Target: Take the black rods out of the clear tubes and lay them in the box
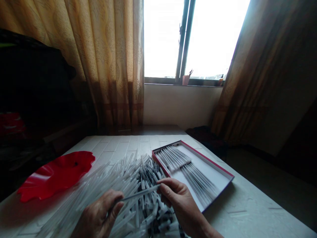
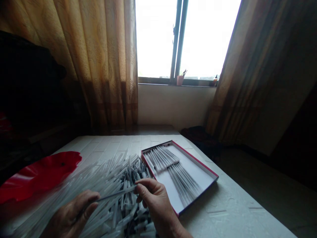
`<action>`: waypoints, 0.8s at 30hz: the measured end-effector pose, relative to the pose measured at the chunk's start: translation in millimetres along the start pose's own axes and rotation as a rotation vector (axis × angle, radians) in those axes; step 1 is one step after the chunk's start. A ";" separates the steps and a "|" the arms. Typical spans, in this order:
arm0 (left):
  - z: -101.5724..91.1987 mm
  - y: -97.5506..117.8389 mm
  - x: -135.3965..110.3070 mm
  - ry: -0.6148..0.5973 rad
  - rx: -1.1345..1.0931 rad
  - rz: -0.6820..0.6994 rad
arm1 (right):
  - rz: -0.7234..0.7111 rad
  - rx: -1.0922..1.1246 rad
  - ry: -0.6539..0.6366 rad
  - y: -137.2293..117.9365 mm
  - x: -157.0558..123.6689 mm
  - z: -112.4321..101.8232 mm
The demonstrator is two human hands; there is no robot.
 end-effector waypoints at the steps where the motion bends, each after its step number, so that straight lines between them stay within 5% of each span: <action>1: 0.4 -1.6 -0.2 -0.004 -0.010 -0.018 | -0.001 -0.011 0.006 -0.2 -0.3 0.0; 11: 17.8 -16.1 1.8 -0.269 -0.244 -0.289 | 0.002 -0.071 0.055 -6.0 -2.5 6.4; 24: 9.2 -32.6 -8.1 -0.065 -0.145 -0.320 | -0.010 -0.126 0.049 -6.5 -1.2 2.6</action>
Point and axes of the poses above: each hand's wrist, its own x-axis towards the middle knuckle, its own z-axis out of the palm, y = z × x, the point moved 8 cm from there along x, towards the middle knuckle, and after that the axes turned 5 degrees about x, right-handed, at the moved point
